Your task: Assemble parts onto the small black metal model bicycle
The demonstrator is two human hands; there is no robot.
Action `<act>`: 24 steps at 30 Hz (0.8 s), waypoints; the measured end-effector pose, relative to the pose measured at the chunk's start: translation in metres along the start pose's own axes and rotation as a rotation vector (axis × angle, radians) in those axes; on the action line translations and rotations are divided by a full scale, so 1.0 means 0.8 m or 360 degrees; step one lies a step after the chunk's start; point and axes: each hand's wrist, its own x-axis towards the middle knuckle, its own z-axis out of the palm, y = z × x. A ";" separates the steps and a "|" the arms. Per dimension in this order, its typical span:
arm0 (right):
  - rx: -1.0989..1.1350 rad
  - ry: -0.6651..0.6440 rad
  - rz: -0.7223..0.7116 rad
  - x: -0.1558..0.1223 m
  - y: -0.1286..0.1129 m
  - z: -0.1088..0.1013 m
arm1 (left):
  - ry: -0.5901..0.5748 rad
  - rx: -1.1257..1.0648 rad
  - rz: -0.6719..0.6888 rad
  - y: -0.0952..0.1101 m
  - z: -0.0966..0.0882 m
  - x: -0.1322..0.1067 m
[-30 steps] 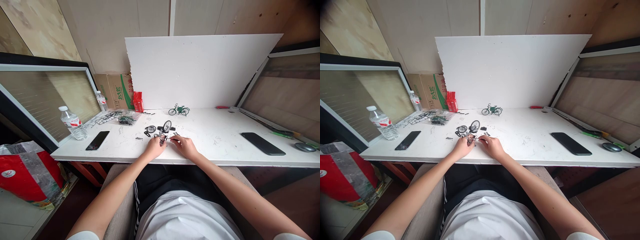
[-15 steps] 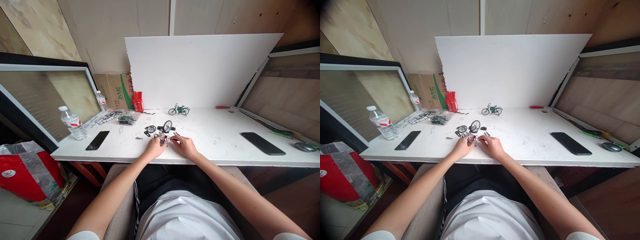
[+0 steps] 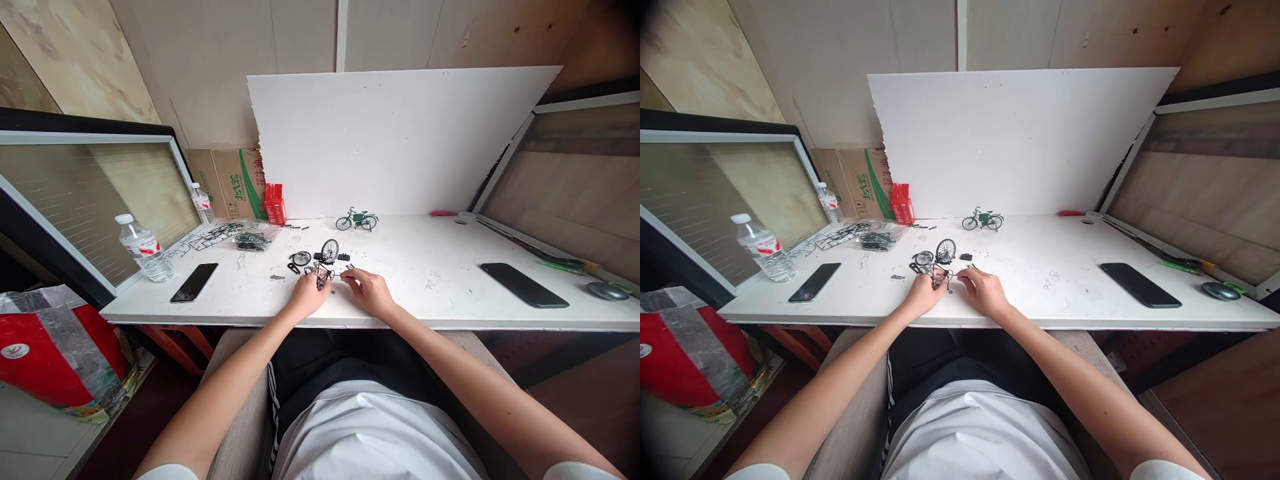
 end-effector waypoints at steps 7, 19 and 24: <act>0.0011 -0.0003 -0.0019 0.000 -0.001 -0.002 | -0.0006 -0.0013 0.0013 -0.005 0.004 0.002; 0.0034 0.0061 -0.0115 0.000 0.000 -0.001 | -0.0001 0.0018 0.0008 -0.001 0.002 0.001; 0.0036 0.0050 -0.0112 0.000 -0.002 -0.003 | -0.0008 0.0023 -0.0005 0.006 0.000 0.000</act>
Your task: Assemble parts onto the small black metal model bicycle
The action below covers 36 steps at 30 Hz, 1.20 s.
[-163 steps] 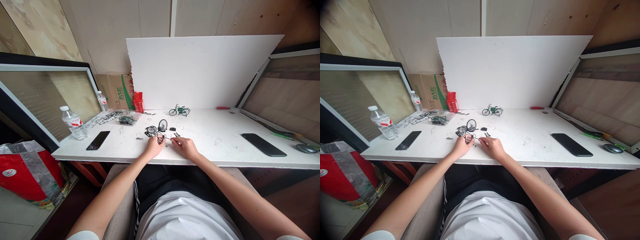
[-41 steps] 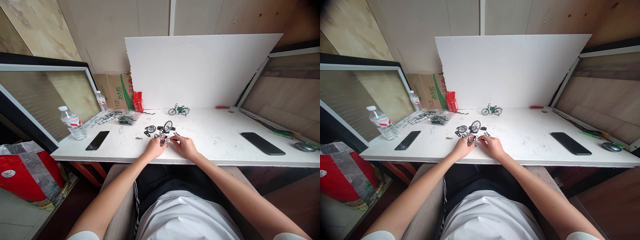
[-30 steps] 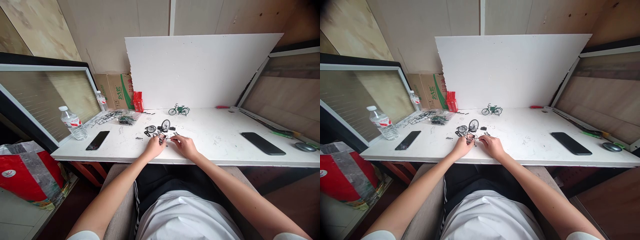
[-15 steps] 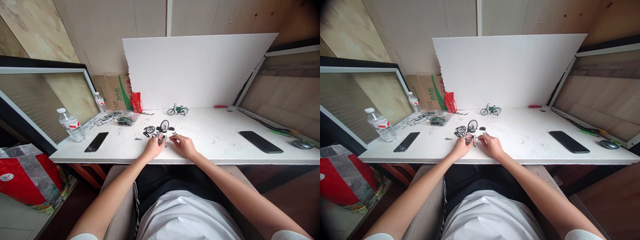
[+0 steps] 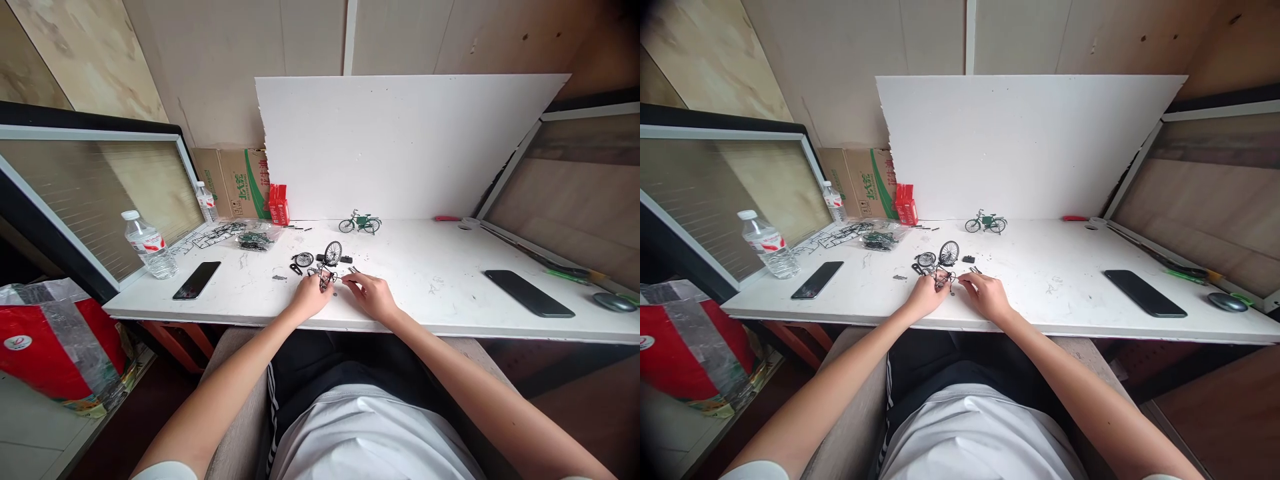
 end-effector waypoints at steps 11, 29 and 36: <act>0.0146 0.0037 0.0153 -0.002 -0.002 0.002 | -0.0018 0.0085 -0.0004 0.005 -0.003 -0.004; 0.0033 -0.0021 0.0144 0.001 -0.006 -0.005 | 0.0022 -0.0093 -0.0025 0.003 -0.003 -0.003; -0.0009 -0.0018 0.0160 -0.001 -0.001 -0.001 | 0.0015 -0.0143 -0.0020 0.004 -0.003 -0.002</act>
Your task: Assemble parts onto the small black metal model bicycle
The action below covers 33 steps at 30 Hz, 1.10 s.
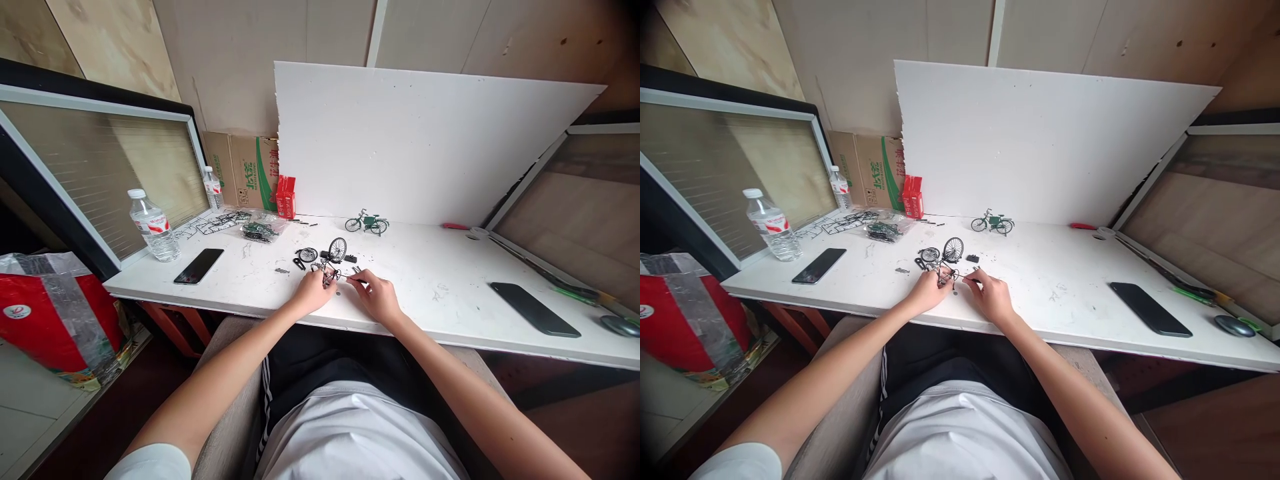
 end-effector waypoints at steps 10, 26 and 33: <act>0.0014 -0.0019 0.0029 0.001 -0.003 -0.002 | -0.0009 0.0042 -0.0010 0.001 0.000 0.000; -0.0037 -0.0004 0.0020 -0.001 0.001 0.000 | -0.0020 0.0064 -0.0025 -0.005 0.003 0.000; 0.0049 -0.0001 0.0053 -0.002 0.001 0.000 | -0.0019 0.0209 -0.0051 -0.003 0.005 -0.003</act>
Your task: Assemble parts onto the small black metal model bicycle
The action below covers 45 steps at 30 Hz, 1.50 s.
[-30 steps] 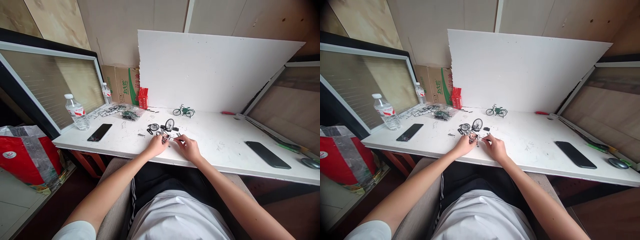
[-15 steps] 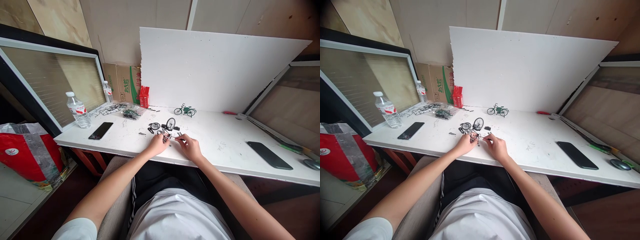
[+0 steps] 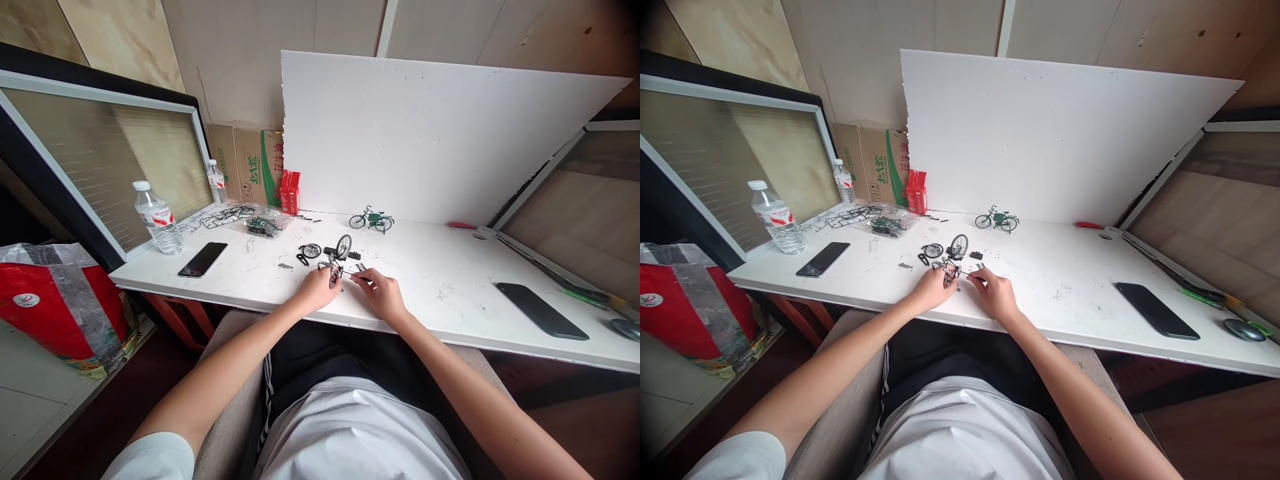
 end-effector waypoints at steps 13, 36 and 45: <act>0.0055 -0.0098 0.0096 0.000 0.000 0.000 | -0.0083 0.0234 0.0019 0.009 -0.004 -0.003; -0.0051 -0.0229 -0.0088 0.007 -0.003 0.005 | -0.0020 -0.0062 0.0014 -0.001 -0.003 0.002; -0.0145 -0.0276 -0.0018 0.006 -0.002 0.002 | -0.0050 0.0034 0.0029 0.008 -0.009 0.000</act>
